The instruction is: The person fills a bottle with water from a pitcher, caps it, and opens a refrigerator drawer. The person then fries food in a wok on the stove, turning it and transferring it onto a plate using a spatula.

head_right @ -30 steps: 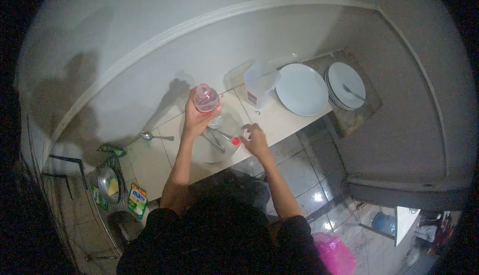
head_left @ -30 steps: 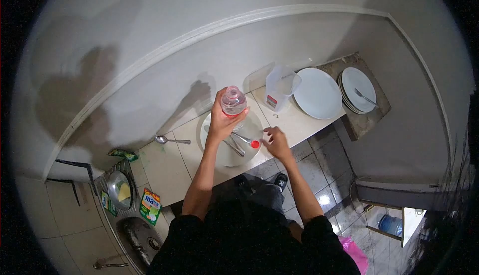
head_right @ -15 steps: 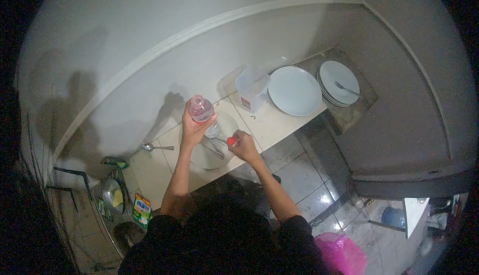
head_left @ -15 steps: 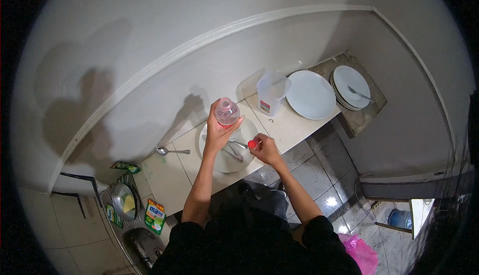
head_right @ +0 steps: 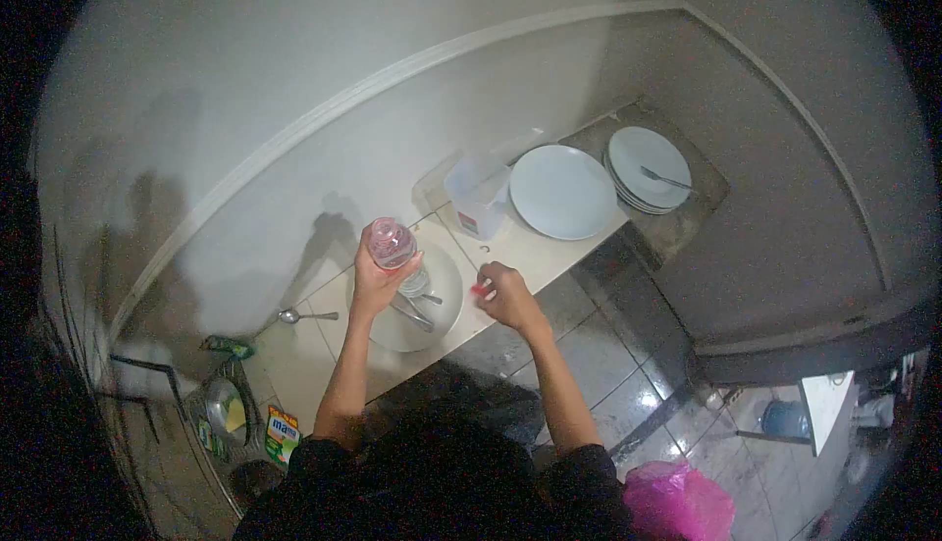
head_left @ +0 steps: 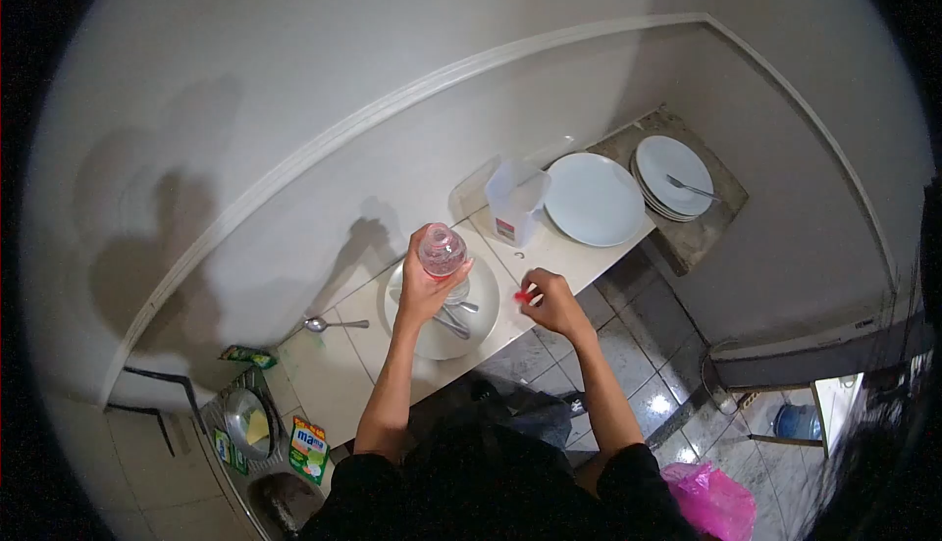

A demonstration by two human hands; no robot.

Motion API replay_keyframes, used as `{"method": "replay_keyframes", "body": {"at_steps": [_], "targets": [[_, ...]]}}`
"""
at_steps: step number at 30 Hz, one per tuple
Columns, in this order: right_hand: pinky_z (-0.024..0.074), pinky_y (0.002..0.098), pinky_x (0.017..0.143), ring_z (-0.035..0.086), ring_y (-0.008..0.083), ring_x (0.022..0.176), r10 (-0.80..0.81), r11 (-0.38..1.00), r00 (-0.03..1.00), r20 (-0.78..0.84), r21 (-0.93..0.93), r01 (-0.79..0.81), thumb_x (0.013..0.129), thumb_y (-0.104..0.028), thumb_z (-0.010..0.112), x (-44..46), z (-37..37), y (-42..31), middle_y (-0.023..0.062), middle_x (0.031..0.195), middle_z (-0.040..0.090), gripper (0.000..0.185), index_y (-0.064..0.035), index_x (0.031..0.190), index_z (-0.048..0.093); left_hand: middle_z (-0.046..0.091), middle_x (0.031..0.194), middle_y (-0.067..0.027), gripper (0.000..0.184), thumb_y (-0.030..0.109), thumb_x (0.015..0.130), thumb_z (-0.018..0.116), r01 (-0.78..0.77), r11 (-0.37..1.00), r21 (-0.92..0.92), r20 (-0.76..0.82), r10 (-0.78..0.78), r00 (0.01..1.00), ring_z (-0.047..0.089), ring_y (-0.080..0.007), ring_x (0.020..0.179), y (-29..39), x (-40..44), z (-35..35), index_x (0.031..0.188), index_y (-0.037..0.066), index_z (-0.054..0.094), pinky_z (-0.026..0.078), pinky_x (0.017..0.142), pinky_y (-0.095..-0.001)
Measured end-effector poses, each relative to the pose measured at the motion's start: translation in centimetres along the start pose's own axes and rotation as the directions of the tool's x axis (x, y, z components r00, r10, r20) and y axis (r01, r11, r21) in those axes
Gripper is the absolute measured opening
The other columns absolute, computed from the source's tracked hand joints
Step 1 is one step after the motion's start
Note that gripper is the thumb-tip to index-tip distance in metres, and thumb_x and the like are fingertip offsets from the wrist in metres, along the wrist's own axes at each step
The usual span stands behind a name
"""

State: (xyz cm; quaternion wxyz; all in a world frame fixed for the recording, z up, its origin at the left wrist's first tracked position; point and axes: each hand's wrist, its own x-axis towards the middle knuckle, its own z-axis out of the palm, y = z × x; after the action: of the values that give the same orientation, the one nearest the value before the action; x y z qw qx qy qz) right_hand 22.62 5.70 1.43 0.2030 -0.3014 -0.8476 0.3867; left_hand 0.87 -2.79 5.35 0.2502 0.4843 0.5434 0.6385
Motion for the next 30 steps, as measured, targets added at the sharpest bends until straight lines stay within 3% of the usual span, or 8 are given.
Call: {"method": "replay_keyframes", "body": {"at_steps": [1,3,4,11,17,19,21,30], "targets": [[0.0545,0.0276,0.062,0.065,0.016,0.071,0.01,1.0,1.0,-0.014,-0.005,-0.01,0.076,0.0,0.067,-0.5,-1.0,-0.7,0.0104,0.085,0.062,0.017,0.0037,0.087,0.054,0.058,0.101,-0.0057,0.055,0.004,0.073,0.078,-0.004,1.0,-0.009,0.016,0.004,1.0,0.059,-0.0127,0.093,0.0,0.1,0.4,0.117,0.001,0.044,0.048,0.083,-0.028],[0.0548,0.0291,0.06,0.065,0.017,0.071,0.34,0.746,0.94,0.013,0.605,-0.279,0.075,0.008,0.063,-1.5,-2.8,-1.7,0.0113,0.084,0.061,0.014,0.0043,0.084,0.054,0.058,0.101,-0.0056,0.056,0.004,0.072,0.078,-0.006,1.0,0.016,0.075,0.004,0.997,0.059,-0.0126,0.091,0.0,0.4,1.5,0.117,0.001,0.045,0.048,0.083,-0.0275],[0.0541,0.0287,0.058,0.064,0.0172,0.07,0.323,0.635,0.946,-0.029,0.748,-0.194,0.076,0.01,0.061,-1.7,-3.0,-1.0,0.0109,0.082,0.059,0.014,0.0044,0.085,0.053,0.058,0.1,-0.0049,0.054,0.004,0.072,0.078,-0.005,1.0,-0.014,0.081,0.006,0.997,0.059,-0.0123,0.089,0.5,0.4,2.6,0.116,0.002,0.045,0.048,0.082,-0.0273],[0.0526,0.0268,0.056,0.063,0.0158,0.065,0.466,0.601,0.844,-0.266,0.795,-0.081,0.083,0.006,0.055,-4.1,-7.4,-0.5,0.009,0.085,0.057,0.02,0.0098,0.103,0.055,0.055,0.099,-0.0041,0.061,0.004,0.071,0.08,0.043,0.998,-0.04,0.273,-0.031,0.961,0.055,-0.0125,0.091,1.1,0.8,10.5,0.119,0.003,0.043,0.047,0.084,-0.0272],[0.0514,0.0269,0.06,0.062,0.0145,0.071,0.476,0.675,0.798,-0.37,0.735,-0.062,0.085,0.001,0.055,-9.3,-16.1,-1.4,0.0112,0.09,0.061,0.016,0.0076,0.099,0.059,0.055,0.1,-0.004,0.06,0.007,0.07,0.081,0.115,0.988,-0.099,0.406,-0.066,0.912,0.055,-0.0122,0.093,2.3,0.1,19.0,0.117,0.003,0.044,0.046,0.084,-0.0277],[0.0448,0.0212,0.054,0.056,0.0066,0.062,0.339,0.912,0.798,-0.498,0.381,-0.149,0.086,0.001,0.056,-10.9,-19.1,-1.9,0.0029,0.075,0.059,0.01,0.0025,0.096,0.058,0.056,0.1,-0.0038,0.059,0.009,0.069,0.082,0.144,0.984,-0.107,0.447,-0.082,0.891,0.056,-0.0122,0.093,3.6,-0.3,22.4,0.116,0.004,0.046,0.047,0.083,-0.0283],[0.0422,0.0211,0.053,0.053,0.0048,0.06,0.307,0.931,0.792,-0.528,0.337,-0.137,0.084,0.001,0.056,-12.6,-21.7,-1.3,0.0017,0.072,0.058,0.011,0.0005,0.096,0.059,0.056,0.103,-0.0057,0.067,0.008,0.068,0.083,0.061,0.997,-0.038,0.51,-0.033,0.86,0.055,-0.0142,0.096,4.5,-0.7,25.9,0.12,0.004,0.042,0.045,0.086,-0.0287],[0.0499,0.028,0.061,0.062,0.0199,0.067,0.107,0.977,0.64,-0.761,-0.037,-0.208,0.079,0.003,0.06,-22.4,-31.9,0.2,0.0127,0.083,0.064,0.02,0.002,0.098,0.066,0.058,0.108,-0.0092,0.061,0.008,0.066,0.079,-0.089,0.941,-0.327,0.647,0.292,0.705,0.059,-0.0179,0.096,8.0,-3.7,43.9,0.118,0.005,0.047,0.047,0.085,-0.0314]]}}
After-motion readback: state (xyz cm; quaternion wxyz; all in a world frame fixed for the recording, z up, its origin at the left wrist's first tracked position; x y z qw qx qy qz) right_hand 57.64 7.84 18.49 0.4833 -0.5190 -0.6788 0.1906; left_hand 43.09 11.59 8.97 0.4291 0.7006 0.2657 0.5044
